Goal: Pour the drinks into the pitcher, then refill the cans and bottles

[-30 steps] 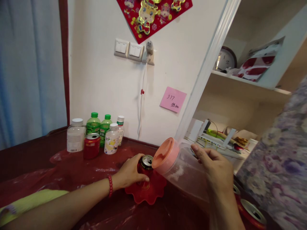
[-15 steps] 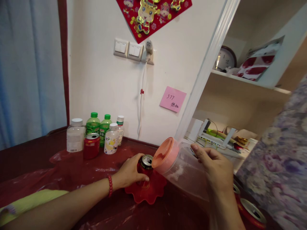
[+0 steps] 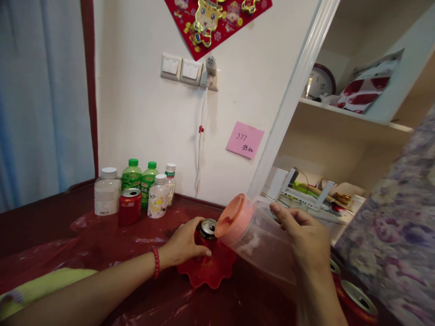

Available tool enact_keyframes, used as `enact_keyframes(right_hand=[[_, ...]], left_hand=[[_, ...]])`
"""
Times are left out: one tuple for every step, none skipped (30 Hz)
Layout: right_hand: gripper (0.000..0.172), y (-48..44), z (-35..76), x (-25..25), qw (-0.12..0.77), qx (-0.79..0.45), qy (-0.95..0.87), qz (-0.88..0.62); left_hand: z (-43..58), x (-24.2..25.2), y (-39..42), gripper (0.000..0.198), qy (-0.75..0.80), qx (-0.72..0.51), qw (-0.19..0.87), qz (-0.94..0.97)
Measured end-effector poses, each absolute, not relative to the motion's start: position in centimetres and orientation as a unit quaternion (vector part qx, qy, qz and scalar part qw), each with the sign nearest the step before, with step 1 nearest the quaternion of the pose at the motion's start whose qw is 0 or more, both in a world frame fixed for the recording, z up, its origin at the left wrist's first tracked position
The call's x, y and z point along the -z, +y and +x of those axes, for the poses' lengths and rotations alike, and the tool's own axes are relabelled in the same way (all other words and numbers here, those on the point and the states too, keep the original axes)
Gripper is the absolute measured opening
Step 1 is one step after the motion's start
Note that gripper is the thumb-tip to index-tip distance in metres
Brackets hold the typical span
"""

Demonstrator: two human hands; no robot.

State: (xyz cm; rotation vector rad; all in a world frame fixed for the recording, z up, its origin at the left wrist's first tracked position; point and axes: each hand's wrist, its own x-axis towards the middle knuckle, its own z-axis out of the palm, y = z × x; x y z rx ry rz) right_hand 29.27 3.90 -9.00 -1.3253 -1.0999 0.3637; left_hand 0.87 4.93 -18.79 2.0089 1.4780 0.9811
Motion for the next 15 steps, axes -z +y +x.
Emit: enact_keyframes(right_hand=[[0.071, 3.85, 29.23, 8.97, 0.637, -0.157, -0.483, -0.58], [0.071, 3.79, 29.19, 8.92, 0.635, -0.152, -0.486, -0.581], [0.071, 3.72, 29.14, 8.86, 0.633, -0.148, -0.489, -0.582], [0.071, 3.65, 29.1, 8.8, 0.632, -0.145, -0.49, -0.583], [0.071, 3.59, 29.06, 8.74, 0.631, -0.144, -0.49, -0.584], [0.071, 3.54, 29.04, 8.69, 0.63, -0.142, -0.491, -0.585], [0.071, 3.49, 29.02, 8.65, 0.629, -0.142, -0.492, -0.585], [0.07, 3.46, 29.01, 8.63, 0.628, -0.141, -0.492, -0.586], [0.07, 3.44, 29.0, 8.62, 0.626, -0.141, -0.493, -0.587], [0.07, 3.44, 28.99, 8.62, 0.623, -0.141, -0.494, -0.589], [0.07, 3.44, 28.97, 8.63, 0.623, -0.142, -0.493, -0.591], [0.07, 3.45, 28.95, 8.64, 0.624, -0.143, -0.491, -0.59], [0.07, 3.47, 28.94, 8.67, 0.627, -0.145, -0.489, -0.588], [0.07, 3.49, 28.92, 8.7, 0.63, -0.146, -0.488, -0.586], [0.07, 3.5, 28.93, 8.73, 0.632, -0.146, -0.488, -0.584]], left_hand=[[0.85, 18.79, 4.92, 0.078, 0.536, -0.357, 0.23, 0.729], [0.84, 18.78, 4.92, 0.078, 0.536, -0.357, 0.23, 0.729], [0.82, 18.77, 4.91, 0.078, 0.537, -0.358, 0.231, 0.728], [0.81, 18.75, 4.9, 0.078, 0.538, -0.358, 0.23, 0.727], [0.8, 18.74, 4.9, 0.079, 0.539, -0.359, 0.231, 0.726], [0.8, 18.74, 4.9, 0.079, 0.539, -0.359, 0.231, 0.726], [0.8, 18.75, 4.9, 0.078, 0.538, -0.361, 0.23, 0.726], [0.8, 18.77, 4.9, 0.078, 0.538, -0.361, 0.23, 0.726], [0.81, 18.8, 4.89, 0.078, 0.536, -0.362, 0.23, 0.727], [0.82, 18.83, 4.89, 0.078, 0.536, -0.362, 0.231, 0.727], [0.83, 18.86, 4.89, 0.078, 0.537, -0.362, 0.232, 0.726], [0.84, 18.88, 4.9, 0.078, 0.537, -0.362, 0.232, 0.726], [0.84, 18.89, 4.9, 0.078, 0.538, -0.362, 0.232, 0.725], [0.85, 18.88, 4.9, 0.077, 0.538, -0.362, 0.231, 0.726], [0.85, 18.87, 4.9, 0.077, 0.537, -0.362, 0.229, 0.727]])
